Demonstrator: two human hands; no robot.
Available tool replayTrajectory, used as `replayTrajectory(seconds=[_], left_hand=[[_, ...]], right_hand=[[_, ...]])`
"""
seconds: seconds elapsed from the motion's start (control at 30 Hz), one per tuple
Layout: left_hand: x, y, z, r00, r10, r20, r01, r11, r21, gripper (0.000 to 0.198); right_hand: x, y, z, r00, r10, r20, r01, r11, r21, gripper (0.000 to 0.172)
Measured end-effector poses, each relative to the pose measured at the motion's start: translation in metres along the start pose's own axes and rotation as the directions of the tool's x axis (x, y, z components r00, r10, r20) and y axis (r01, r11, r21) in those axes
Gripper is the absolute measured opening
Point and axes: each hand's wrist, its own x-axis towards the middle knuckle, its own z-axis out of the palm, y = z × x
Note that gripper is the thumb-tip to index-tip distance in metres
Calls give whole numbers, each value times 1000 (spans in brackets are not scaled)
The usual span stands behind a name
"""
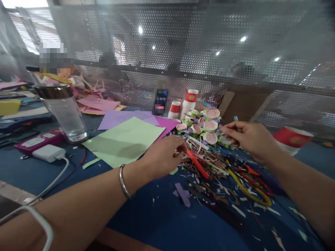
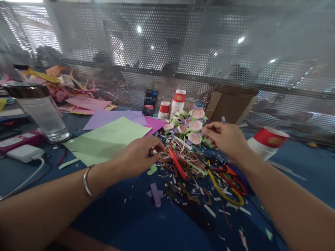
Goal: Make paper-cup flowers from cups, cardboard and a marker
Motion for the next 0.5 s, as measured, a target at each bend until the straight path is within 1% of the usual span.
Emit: replayTrajectory(seconds=[0.1, 0.2, 0.27, 0.3, 0.37, 0.47, 0.5], left_hand=[[2, -6, -18, 998, -61, 17, 60, 996, 73, 24], [-2, -3, -42, 991, -112, 75, 99, 983, 156, 29], [-10, 2, -59, 971, -183, 154, 127, 939, 318, 29], [-15, 5, -66, 962, -203, 184, 121, 916, 383, 28], [-27, 9, -79, 945, -253, 208, 121, 860, 496, 26], [-52, 9, -90, 918, -347, 190, 149, 748, 646, 28], [-60, 8, -91, 936, -320, 148, 146, 734, 663, 27]], right_hand=[[-35, -8, -6, 989, -133, 68, 139, 986, -90, 16], [-57, -7, -8, 971, -210, 118, 224, 966, -127, 14], [-61, 0, -8, 960, -237, 148, 260, 951, -168, 14], [-62, 4, -9, 955, -246, 168, 277, 941, -194, 15], [-62, 11, -10, 938, -259, 232, 313, 920, -235, 18], [-69, 13, -13, 896, -263, 359, 360, 902, -237, 30], [-73, 10, -14, 878, -262, 401, 372, 899, -229, 35]])
